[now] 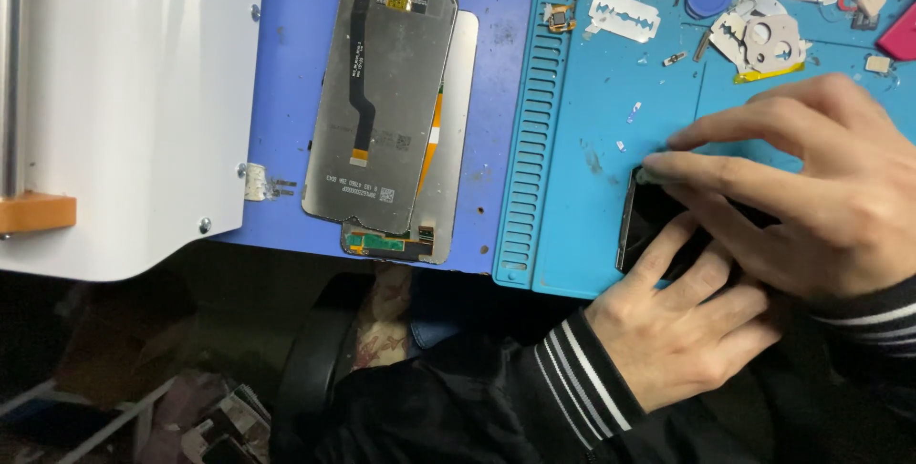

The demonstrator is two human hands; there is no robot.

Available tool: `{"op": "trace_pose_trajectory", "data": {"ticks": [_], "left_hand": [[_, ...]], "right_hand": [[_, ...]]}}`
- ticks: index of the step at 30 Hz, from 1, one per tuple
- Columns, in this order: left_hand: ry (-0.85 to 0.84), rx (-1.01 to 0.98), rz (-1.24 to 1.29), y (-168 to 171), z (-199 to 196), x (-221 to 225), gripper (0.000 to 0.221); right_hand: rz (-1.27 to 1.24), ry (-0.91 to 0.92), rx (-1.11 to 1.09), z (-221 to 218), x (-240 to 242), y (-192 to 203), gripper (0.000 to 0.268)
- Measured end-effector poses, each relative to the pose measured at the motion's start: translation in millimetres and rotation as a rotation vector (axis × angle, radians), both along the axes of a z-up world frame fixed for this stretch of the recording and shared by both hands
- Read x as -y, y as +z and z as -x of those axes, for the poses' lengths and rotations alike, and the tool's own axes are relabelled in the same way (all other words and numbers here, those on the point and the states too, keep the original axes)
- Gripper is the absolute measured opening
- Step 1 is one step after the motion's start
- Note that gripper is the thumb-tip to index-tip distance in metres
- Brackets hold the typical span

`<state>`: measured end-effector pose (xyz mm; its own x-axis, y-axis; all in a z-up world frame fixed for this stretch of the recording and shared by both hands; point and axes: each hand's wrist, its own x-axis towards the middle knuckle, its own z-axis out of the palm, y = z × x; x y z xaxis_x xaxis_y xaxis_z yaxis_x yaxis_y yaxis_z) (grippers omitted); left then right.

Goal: Cleaning adhesive residue from a smartphone screen using manual tools and cleaning materials.

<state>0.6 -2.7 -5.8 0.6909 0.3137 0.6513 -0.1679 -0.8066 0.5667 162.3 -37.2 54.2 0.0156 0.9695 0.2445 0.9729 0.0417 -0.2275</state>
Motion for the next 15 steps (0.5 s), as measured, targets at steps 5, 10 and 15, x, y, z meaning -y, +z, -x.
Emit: {"op": "trace_pose_trajectory", "data": {"ticks": [5, 10, 15], "left_hand": [[-0.043, -0.058, -0.015, -2.3, 2.0, 0.9, 0.018], [-0.037, -0.069, -0.025, 0.3, 2.6, -1.6, 0.018], [-0.023, -0.033, -0.025, 0.9, 0.0, -4.2, 0.016]], "right_hand": [[-0.017, 0.099, 0.144, -7.9, -0.3, 0.7, 0.018], [-0.033, 0.08, 0.029, 3.1, -9.9, 6.3, 0.01], [-0.054, 0.257, 0.062, -8.5, -3.9, -5.6, 0.024]]}}
